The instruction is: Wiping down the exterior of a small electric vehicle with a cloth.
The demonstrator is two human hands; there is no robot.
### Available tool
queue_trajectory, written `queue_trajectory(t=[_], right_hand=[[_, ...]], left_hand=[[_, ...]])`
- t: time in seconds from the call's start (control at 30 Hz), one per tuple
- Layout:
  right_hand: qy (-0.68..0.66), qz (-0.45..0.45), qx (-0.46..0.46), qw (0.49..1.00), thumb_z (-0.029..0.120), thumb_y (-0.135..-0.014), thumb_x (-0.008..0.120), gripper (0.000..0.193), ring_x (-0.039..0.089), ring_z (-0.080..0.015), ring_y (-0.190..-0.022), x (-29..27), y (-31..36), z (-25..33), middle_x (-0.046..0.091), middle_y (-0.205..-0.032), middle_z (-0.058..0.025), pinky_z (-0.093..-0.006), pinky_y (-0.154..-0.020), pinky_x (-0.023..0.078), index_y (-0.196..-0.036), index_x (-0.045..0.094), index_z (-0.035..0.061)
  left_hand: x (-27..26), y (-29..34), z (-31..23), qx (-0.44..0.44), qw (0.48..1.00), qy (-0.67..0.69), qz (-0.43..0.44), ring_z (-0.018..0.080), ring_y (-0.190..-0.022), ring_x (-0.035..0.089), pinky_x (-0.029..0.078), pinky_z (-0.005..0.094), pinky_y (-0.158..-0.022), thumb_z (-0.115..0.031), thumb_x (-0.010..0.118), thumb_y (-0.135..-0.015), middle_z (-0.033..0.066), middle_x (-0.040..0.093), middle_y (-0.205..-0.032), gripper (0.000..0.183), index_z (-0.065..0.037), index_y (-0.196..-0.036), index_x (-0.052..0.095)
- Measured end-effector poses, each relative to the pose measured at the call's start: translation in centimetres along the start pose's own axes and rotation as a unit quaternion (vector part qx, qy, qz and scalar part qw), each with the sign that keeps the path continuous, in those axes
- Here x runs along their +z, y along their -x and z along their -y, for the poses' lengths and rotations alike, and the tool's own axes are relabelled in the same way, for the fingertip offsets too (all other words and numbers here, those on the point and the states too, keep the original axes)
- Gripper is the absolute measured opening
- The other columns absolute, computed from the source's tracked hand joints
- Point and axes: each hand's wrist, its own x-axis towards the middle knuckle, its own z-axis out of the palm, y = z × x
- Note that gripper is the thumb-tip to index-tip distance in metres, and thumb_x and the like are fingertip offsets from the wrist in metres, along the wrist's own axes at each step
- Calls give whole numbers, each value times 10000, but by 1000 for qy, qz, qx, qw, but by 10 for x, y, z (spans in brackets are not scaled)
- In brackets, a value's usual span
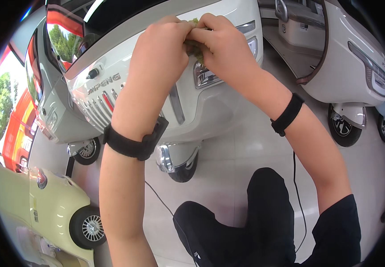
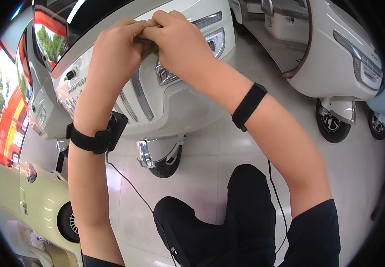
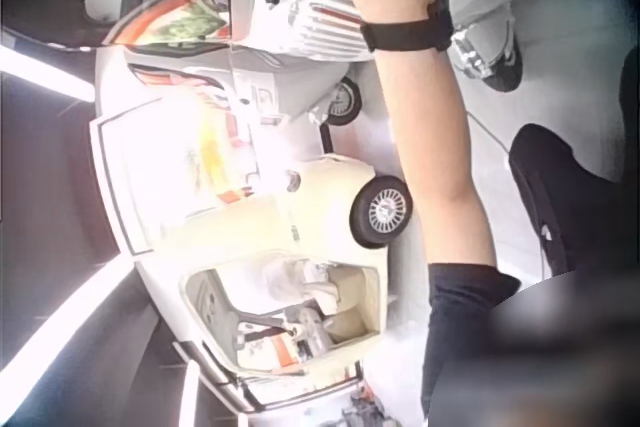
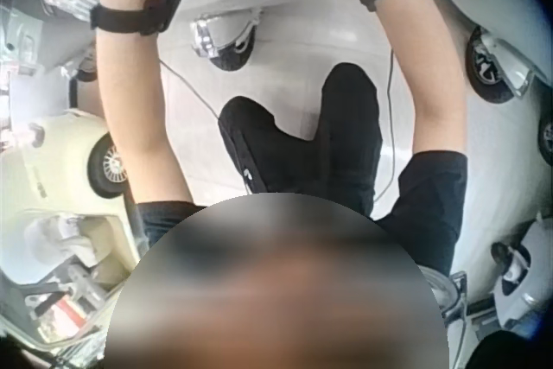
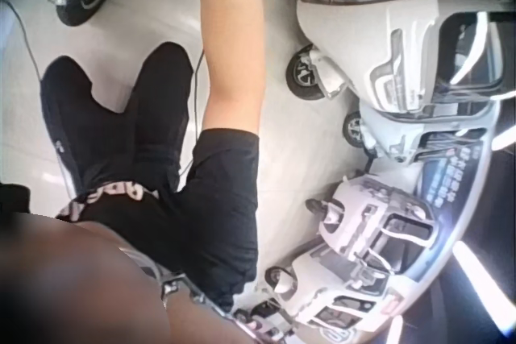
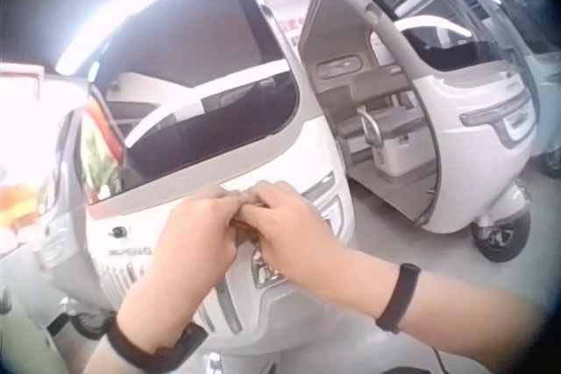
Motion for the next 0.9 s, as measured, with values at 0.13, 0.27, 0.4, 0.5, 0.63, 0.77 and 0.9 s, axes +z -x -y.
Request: queue_trajectory(t=[0.13,0.27,0.4,0.5,0.63,0.77,0.9], right_hand=[[-3,3,-9,1000,-83,-754,709,367,631,-290,-981,1,0,0,661,-1010,-34,-402,-845,582,-1063,772,103],[-39,36,-2,999,-91,-740,707,355,625,-292,-1006,2,7,4,652,-1000,-42,-402,-837,582,-1035,776,95],[-50,57,-42,996,-79,-737,708,338,628,-289,-996,1,20,6,649,-997,-39,-395,-825,582,-1020,777,93],[-67,64,-54,994,-65,-745,706,308,632,-285,-991,7,49,15,650,-1000,-40,-390,-806,582,-1006,768,87],[-54,85,-53,993,-49,-753,702,262,644,-278,-994,15,85,33,659,-1021,-46,-383,-767,581,-984,746,66],[-46,88,-80,992,-51,-751,702,256,652,-279,-988,15,93,42,667,-1039,-48,-381,-763,581,-980,743,56],[-9,96,-85,992,-60,-739,697,260,658,-279,-979,14,92,51,670,-1034,-50,-384,-775,581,-973,739,46]], left_hand=[[0,10,-8,-14,1000,-6,-17,367,-967,706,584,458,-839,40,667,-824,136,732,-1021,286,-48,-1071,782],[2,29,-12,-48,998,1,-44,340,-992,707,593,445,-833,35,692,-846,115,719,-1098,325,-60,-1144,779],[11,59,-32,-99,991,-34,-81,306,-1035,706,599,421,-828,15,718,-844,86,697,-1100,347,-76,-1172,781],[24,90,-48,-130,983,-38,-120,304,-1051,710,584,389,-888,62,723,-819,87,719,-1139,411,-67,-1204,788],[56,132,-53,-131,972,-57,-187,267,-1132,683,596,383,-902,22,710,-832,58,714,-1106,345,-56,-1157,795],[82,153,-66,-183,946,-24,-267,300,-1123,666,562,388,-967,101,719,-807,73,738,-1165,416,-52,-1187,791],[80,156,-72,-211,940,-8,-269,300,-1141,665,565,391,-968,93,707,-818,72,735,-1175,435,-53,-1222,774]])
